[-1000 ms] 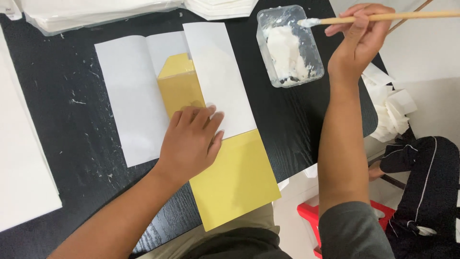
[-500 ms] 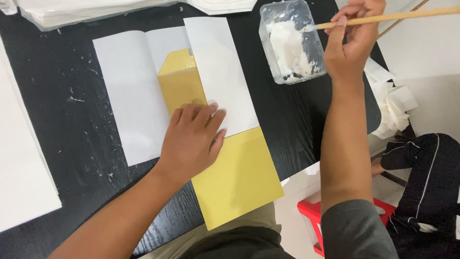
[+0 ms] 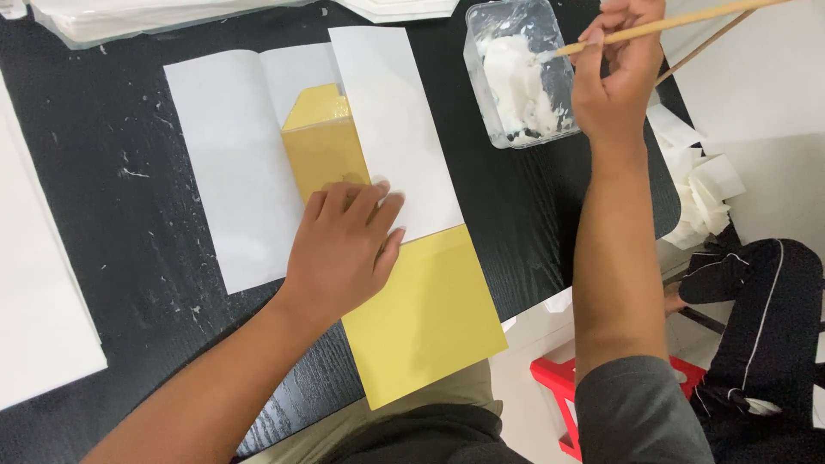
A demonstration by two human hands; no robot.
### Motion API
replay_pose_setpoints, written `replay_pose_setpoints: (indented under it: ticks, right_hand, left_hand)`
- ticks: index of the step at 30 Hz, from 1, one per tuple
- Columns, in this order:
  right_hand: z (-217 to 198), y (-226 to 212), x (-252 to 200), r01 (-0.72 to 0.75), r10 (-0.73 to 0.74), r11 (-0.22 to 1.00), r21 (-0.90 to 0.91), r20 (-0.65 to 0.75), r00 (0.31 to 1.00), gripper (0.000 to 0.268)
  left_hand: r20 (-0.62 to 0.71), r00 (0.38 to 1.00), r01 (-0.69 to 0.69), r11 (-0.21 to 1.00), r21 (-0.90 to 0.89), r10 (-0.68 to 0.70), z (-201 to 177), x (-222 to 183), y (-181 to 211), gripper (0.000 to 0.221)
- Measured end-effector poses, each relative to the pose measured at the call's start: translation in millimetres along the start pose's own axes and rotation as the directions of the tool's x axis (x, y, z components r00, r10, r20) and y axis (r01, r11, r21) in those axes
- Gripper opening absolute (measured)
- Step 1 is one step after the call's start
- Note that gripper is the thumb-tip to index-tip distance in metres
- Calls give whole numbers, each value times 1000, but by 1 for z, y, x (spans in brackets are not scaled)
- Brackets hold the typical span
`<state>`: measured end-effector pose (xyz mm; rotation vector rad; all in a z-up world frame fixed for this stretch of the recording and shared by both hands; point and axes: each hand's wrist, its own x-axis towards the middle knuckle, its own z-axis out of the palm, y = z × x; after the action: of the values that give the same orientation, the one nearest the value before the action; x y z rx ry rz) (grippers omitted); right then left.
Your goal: Folding paper templates and applying glue with a brush to assemble bags
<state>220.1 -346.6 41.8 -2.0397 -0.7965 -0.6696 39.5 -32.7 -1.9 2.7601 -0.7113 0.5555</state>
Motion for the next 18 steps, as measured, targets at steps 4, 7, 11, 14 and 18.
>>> replay_pose_setpoints:
  ticks: [4, 7, 11, 14, 18]
  right_hand:
    - [-1, 3, 1, 20, -17, 999, 30, -101, 995, 11]
    - [-1, 6, 0, 51, -46, 997, 57, -97, 994, 7]
    - [-3, 8, 0, 48, -44, 998, 46, -87, 995, 9]
    - [-4, 9, 1, 79, -73, 996, 51, -126, 989, 10]
    - [-2, 4, 0, 21, -17, 998, 56, -79, 997, 11]
  left_hand:
    - [-11, 1000, 1, 1000, 4, -1, 0, 0, 0, 33]
    - [-30, 1000, 1, 1000, -2, -1, 1, -1, 0, 34]
    - [-13, 1000, 1, 1000, -13, -2, 0, -1, -1, 33]
    - [-12, 1000, -2, 1000, 6, 2, 1, -1, -1, 34]
    - [-6, 1000, -7, 1000, -7, 7, -1, 0, 0, 34]
